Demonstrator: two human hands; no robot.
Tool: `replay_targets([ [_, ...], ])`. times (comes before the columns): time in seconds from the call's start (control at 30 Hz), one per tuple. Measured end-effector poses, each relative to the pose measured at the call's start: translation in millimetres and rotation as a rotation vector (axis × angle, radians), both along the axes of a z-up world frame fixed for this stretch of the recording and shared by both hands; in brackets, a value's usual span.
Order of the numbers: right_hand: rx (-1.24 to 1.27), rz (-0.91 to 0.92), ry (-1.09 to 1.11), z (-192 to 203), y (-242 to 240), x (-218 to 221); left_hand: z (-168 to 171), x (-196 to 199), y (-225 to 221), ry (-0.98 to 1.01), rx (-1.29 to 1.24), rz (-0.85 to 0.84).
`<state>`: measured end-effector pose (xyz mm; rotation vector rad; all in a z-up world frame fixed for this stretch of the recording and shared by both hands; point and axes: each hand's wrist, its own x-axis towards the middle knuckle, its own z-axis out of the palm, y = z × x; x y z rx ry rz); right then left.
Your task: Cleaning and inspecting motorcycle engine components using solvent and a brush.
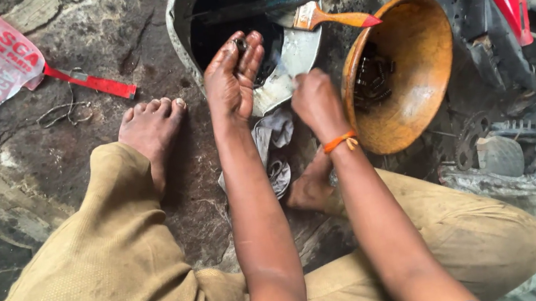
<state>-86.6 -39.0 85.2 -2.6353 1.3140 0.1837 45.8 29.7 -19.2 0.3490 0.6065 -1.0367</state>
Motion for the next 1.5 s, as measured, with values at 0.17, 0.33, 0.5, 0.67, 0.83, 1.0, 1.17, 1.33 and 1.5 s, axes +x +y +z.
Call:
replay_targets([
  [0.17,0.186,0.062,0.074,7.9,-0.3,3.1,-19.1,-13.2,0.7,-0.013,-0.157,-0.041],
  [0.33,0.12,0.154,-0.005,5.7,-9.7,-4.7,2.7,-7.0,-2.4,-0.015,-0.257,-0.022],
  [0.5,0.127,0.148,0.136,1.9,-10.9,9.0,15.8,-2.1,-3.9,0.03,-0.21,-0.045],
  [0.67,0.329,-0.249,0.065,89.4,0.8,32.1,7.1,-8.9,-3.2,-0.026,-0.1,-0.116],
  [0.83,0.227,-0.038,-0.054,122.7,23.4,23.5,8.9,-20.6,-8.8,-0.04,-0.015,-0.117],
  [1.0,0.282,0.054,-0.24,108.6,40.5,30.0,-15.5,-44.4,-8.7,-0.014,-0.136,-0.038],
  [1.17,0.377,-0.052,0.015,96.0,41.1,30.7,-4.9,-46.0,-12.7,-0.024,-0.035,-0.099],
  [1.33,0.189,0.144,-0.103,95.7,45.4,25.6,9.5,-60.1,-20.2,-0.049,0.056,-0.132],
  [1.5,0.197,0.141,-0.09,96.4,41.0,22.8,19.7,-58.2,-23.8,-0.089,0.053,-0.059],
])
